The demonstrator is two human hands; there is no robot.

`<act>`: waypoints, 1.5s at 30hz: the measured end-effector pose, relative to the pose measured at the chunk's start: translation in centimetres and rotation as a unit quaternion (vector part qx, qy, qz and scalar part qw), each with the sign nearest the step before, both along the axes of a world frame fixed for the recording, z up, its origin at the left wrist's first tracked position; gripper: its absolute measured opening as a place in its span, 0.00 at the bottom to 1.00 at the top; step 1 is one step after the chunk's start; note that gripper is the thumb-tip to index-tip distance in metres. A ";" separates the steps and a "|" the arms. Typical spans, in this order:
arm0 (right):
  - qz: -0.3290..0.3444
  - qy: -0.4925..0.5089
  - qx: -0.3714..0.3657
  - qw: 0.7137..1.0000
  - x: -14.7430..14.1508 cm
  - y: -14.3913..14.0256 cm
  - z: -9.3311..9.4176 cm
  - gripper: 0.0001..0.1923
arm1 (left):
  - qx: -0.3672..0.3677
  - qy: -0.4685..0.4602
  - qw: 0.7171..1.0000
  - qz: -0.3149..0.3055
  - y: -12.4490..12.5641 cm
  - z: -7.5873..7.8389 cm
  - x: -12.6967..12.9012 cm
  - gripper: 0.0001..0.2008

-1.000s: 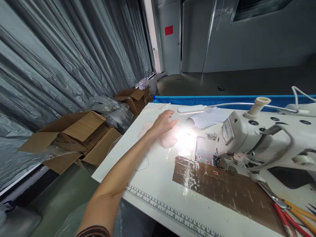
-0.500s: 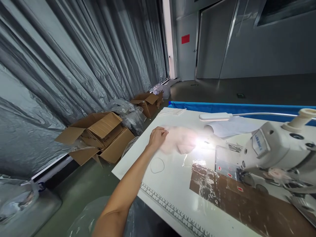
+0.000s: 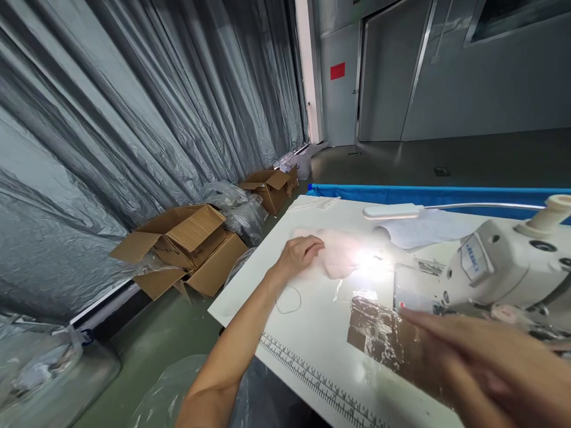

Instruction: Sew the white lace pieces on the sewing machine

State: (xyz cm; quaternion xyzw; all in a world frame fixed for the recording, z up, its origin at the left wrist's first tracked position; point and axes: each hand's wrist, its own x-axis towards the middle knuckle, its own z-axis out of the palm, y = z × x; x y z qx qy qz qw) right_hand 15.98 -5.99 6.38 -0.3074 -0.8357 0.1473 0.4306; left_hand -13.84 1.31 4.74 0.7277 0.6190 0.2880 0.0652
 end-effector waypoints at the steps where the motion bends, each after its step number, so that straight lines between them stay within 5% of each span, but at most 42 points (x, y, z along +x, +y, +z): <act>1: 0.024 -0.027 0.006 0.999 -0.9 0.5 -0.1 0.22 | -0.020 -0.013 0.999 -0.045 -0.6 0.4 1.0 0.09; 3: 0.034 -0.072 -0.035 0.996 -2.3 1.3 -0.9 0.31 | -0.094 -0.063 0.976 -0.184 -2.2 1.3 3.4 0.08; 5: 0.082 -0.098 -0.089 0.988 -2.8 1.4 -2.2 0.42 | -0.197 -0.119 0.918 -0.322 -4.1 2.4 5.6 0.08; 8: 0.137 -0.115 -0.236 0.955 -1.3 -0.1 -3.6 0.47 | -0.279 -0.177 0.851 -0.407 -6.7 3.8 7.6 0.07; 12: 0.168 -0.079 -0.465 0.865 2.5 -2.9 -4.0 0.31 | -0.345 -0.256 0.843 -0.323 -7.5 4.2 8.3 0.11; 15: 0.167 -0.058 -0.531 0.828 4.9 -2.8 -4.3 0.20 | -0.375 -0.287 0.847 -0.246 -6.4 2.8 9.1 0.14; 17: 0.137 -0.101 -0.524 0.834 5.9 -1.7 -4.5 0.17 | -0.386 -0.300 0.844 -0.218 -5.4 1.4 10.2 0.14; 20: 0.032 -0.167 -0.446 0.879 6.7 0.1 -4.8 0.17 | -0.379 -0.340 0.840 -0.188 -4.2 -0.9 11.8 0.14; 23: -0.078 -0.150 -0.392 0.904 7.1 0.9 -5.0 0.16 | -0.346 -0.402 0.836 -0.139 -3.5 -2.6 12.8 0.16; 25: -0.090 -0.111 -0.408 0.902 7.2 1.1 -5.3 0.18 | -0.331 -0.442 0.826 -0.116 -3.4 -3.1 13.0 0.18; 30: -0.047 0.032 -0.512 0.857 6.8 1.5 -6.2 0.22 | -0.320 -0.553 0.762 -0.107 -3.8 -2.5 12.4 0.20; 37: -0.130 0.044 -0.525 0.840 5.8 1.2 -5.4 0.26 | -0.336 -0.687 0.632 -0.123 -3.8 -1.9 12.4 0.17; 45: -0.155 0.094 -0.494 0.851 5.5 1.0 -5.4 0.29 | -0.315 -0.712 0.621 -0.093 -4.1 -1.8 12.8 0.14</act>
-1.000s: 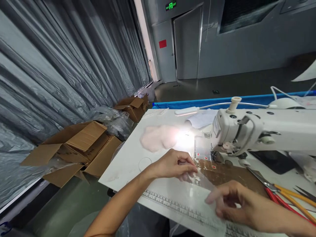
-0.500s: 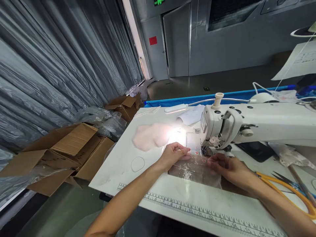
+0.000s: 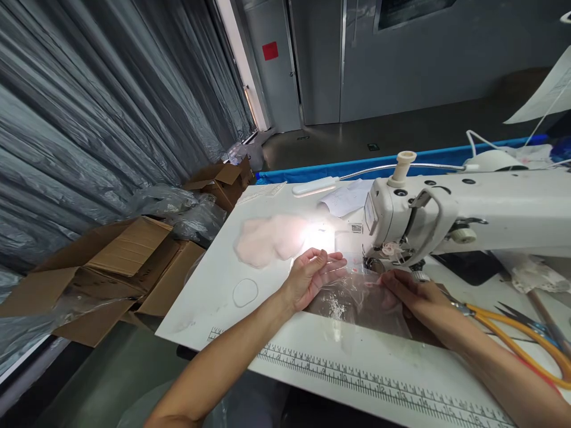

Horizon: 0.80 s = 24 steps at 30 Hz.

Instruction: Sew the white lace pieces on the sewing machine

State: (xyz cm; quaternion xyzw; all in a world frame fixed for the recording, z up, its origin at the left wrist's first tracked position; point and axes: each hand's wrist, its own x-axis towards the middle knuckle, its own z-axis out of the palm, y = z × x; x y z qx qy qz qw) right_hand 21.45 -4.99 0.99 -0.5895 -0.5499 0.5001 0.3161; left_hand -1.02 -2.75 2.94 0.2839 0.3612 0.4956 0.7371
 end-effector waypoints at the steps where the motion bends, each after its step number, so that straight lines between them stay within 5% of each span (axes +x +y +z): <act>1: -0.009 0.001 0.001 1.000 0.0 0.0 0.0 0.29 | 0.000 0.003 1.000 0.002 0.0 0.0 0.0 0.14; 13: -0.064 0.089 -0.053 0.993 0.5 0.4 -1.5 0.28 | -0.029 0.077 0.997 0.012 0.1 0.2 -0.1 0.11; 20: 0.189 0.057 -0.166 0.966 3.9 -3.1 1.8 0.24 | -0.083 0.072 0.990 -0.085 -2.9 1.1 -1.5 0.12; 24: 0.176 0.028 -0.140 0.974 4.2 -2.0 1.5 0.23 | -0.052 0.083 0.992 -0.083 -2.7 0.6 -1.0 0.15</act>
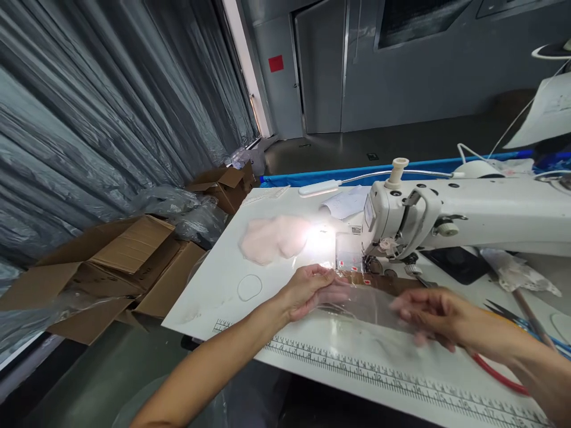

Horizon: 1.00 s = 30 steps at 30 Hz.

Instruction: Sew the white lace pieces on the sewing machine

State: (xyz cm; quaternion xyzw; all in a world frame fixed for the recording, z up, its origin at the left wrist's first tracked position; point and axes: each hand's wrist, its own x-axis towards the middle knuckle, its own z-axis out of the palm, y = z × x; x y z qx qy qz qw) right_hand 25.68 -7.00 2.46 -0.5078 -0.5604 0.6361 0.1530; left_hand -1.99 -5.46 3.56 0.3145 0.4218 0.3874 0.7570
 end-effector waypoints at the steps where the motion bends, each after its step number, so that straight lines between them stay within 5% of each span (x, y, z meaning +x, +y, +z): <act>1: -0.025 -0.022 0.034 0.999 -0.3 0.8 -0.4 0.23 | 0.018 0.011 1.000 0.005 0.6 -0.3 0.2 0.16; 7: -0.067 -0.152 0.259 0.952 -1.9 3.9 -1.9 0.20 | 0.186 0.189 0.963 0.042 4.3 -2.1 0.2 0.14; 13: -0.080 -0.183 0.273 0.941 -1.6 3.5 -2.7 0.23 | 0.448 0.353 0.820 0.041 4.1 -2.0 -0.9 0.10; 18: -0.097 -0.186 0.263 0.942 -1.5 3.2 -3.0 0.19 | 0.531 0.481 0.698 0.008 4.9 -1.4 -1.6 0.05; 22: -0.109 -0.166 0.244 0.949 -1.5 3.1 -2.1 0.15 | 0.580 0.445 0.671 -0.127 4.4 -1.0 -2.1 0.08; 25: -0.097 -0.113 0.232 0.961 -1.6 3.1 -1.7 0.15 | 0.622 0.403 0.633 -0.221 3.5 -1.0 -1.8 0.20; 28: -0.095 -0.072 0.188 0.975 -2.1 2.9 -1.6 0.18 | 0.636 0.413 0.610 -0.228 2.9 -1.1 -1.3 0.24; 30: -0.095 -0.052 0.152 0.982 -2.8 2.6 -1.3 0.21 | 0.633 0.407 0.624 -0.211 2.7 -1.2 -1.0 0.20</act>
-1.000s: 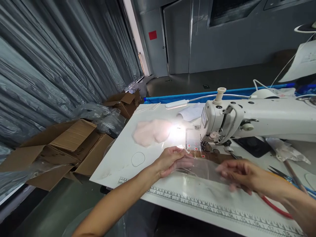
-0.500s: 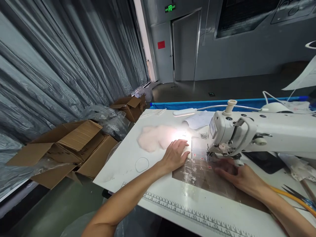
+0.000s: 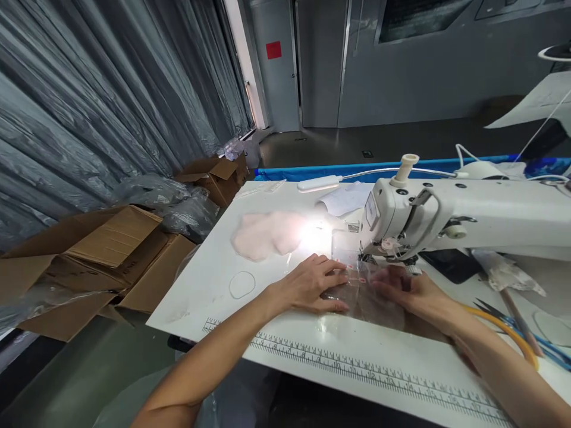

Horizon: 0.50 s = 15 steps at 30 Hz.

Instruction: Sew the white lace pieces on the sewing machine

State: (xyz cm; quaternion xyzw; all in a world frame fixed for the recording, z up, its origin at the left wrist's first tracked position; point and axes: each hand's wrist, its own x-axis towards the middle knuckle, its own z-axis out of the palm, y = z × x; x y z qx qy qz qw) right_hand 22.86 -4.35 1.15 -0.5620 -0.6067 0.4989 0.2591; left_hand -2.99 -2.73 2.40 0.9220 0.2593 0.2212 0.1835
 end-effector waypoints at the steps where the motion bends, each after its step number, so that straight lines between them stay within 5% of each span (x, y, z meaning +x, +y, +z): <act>1: 0.003 0.011 -0.006 1.000 -0.4 -0.1 0.2 0.21 | -0.009 -0.011 1.000 0.000 -0.1 -0.1 0.1 0.17; 4: -0.012 0.005 0.016 1.000 -1.6 -0.1 1.1 0.19 | -0.039 -0.026 0.999 -0.001 -0.6 -0.5 0.7 0.11; 8: -0.023 -0.046 0.032 0.998 -1.9 0.0 1.7 0.18 | -0.030 -0.036 0.998 0.036 -1.0 -1.4 1.2 0.16; 15: -0.057 0.049 -0.002 0.997 -1.5 -0.2 0.5 0.20 | 0.018 -0.001 1.000 0.019 0.0 -1.2 0.2 0.18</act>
